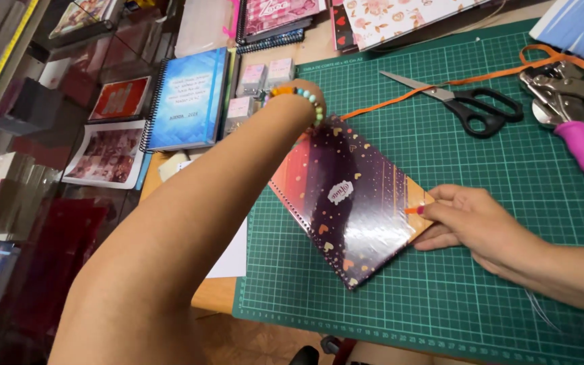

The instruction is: The person assembles notebooks by punching holes in the covers and pages, then threading an orange ribbon through the holes to bind them. They handle multiple notebook covers and stacks of paper, using a hole punch and scissors on a green cutting mat.

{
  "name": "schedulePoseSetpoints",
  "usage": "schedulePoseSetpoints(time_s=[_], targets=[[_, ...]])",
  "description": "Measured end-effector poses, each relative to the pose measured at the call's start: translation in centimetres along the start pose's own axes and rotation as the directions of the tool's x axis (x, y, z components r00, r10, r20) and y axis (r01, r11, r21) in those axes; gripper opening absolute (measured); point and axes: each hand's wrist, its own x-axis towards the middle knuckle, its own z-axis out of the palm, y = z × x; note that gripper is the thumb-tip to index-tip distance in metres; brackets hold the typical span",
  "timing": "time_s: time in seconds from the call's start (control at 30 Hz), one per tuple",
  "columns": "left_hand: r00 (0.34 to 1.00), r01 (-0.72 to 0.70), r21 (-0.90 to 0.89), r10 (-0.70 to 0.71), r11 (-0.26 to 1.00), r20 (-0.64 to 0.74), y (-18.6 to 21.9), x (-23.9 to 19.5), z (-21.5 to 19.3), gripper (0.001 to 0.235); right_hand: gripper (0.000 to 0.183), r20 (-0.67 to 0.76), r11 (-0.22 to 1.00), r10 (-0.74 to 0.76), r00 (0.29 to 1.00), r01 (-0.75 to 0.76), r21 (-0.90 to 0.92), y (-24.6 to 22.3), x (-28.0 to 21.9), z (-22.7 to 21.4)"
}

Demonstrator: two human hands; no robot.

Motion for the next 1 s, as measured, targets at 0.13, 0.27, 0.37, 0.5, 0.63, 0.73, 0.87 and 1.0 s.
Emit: schedulePoseSetpoints(time_s=[0.13, 0.27, 0.37, 0.5, 0.63, 0.73, 0.87, 1.0], targets=[[0.999, -0.022, 0.022, 0.023, 1.000, -0.030, 0.8, -1.1, -0.1, 0.046, 0.011, 0.000, 1.000, -0.012, 1.000, 0.012, 0.019, -0.2, -0.3, -0.1], [0.992, 0.043, -0.155, -0.060, 0.987, -0.107, 1.3, -5.6, -1.1, 0.031, 0.016, -0.004, 0.999, 0.034, 0.999, -0.034, 0.000, -1.0, -0.9, 0.2], [0.989, 0.008, -0.050, -0.016, 0.999, -0.146, 2.5, -7.0, -1.3, 0.028, 0.015, -0.013, 0.999, 0.046, 0.999, -0.046, -0.002, -1.1, -1.0, 0.3], [0.981, -0.010, 0.006, 0.011, 1.000, -0.194, 4.9, -6.8, 0.2, 0.027, 0.009, -0.007, 0.999, 0.031, 1.000, -0.030, 0.025, -0.2, 0.1, -0.2], [0.899, -0.024, 0.192, 0.106, 0.981, -0.426, 5.1, -7.7, 1.1, 0.040, 0.011, -0.002, 0.999, 0.048, 0.999, -0.048, 0.006, -0.5, -0.2, 0.0], [0.772, -0.019, 0.169, 0.122, 0.985, -0.624, 4.5, -6.9, 1.9, 0.036, 0.011, -0.003, 1.000, 0.018, 1.000, -0.017, 0.017, -0.2, 0.0, 0.0], [0.878, -0.215, -0.061, 0.166, 0.975, -0.448, 3.2, -5.9, 1.6, 0.027, 0.011, -0.019, 1.000, 0.020, 1.000, -0.019, 0.021, -0.2, -0.1, 0.0], [0.842, -0.404, -0.159, 0.298, 0.901, -0.450, 1.2, -3.8, 2.2, 0.026, 0.012, -0.020, 1.000, 0.007, 1.000, -0.007, 0.017, 0.4, 0.3, -0.3]])
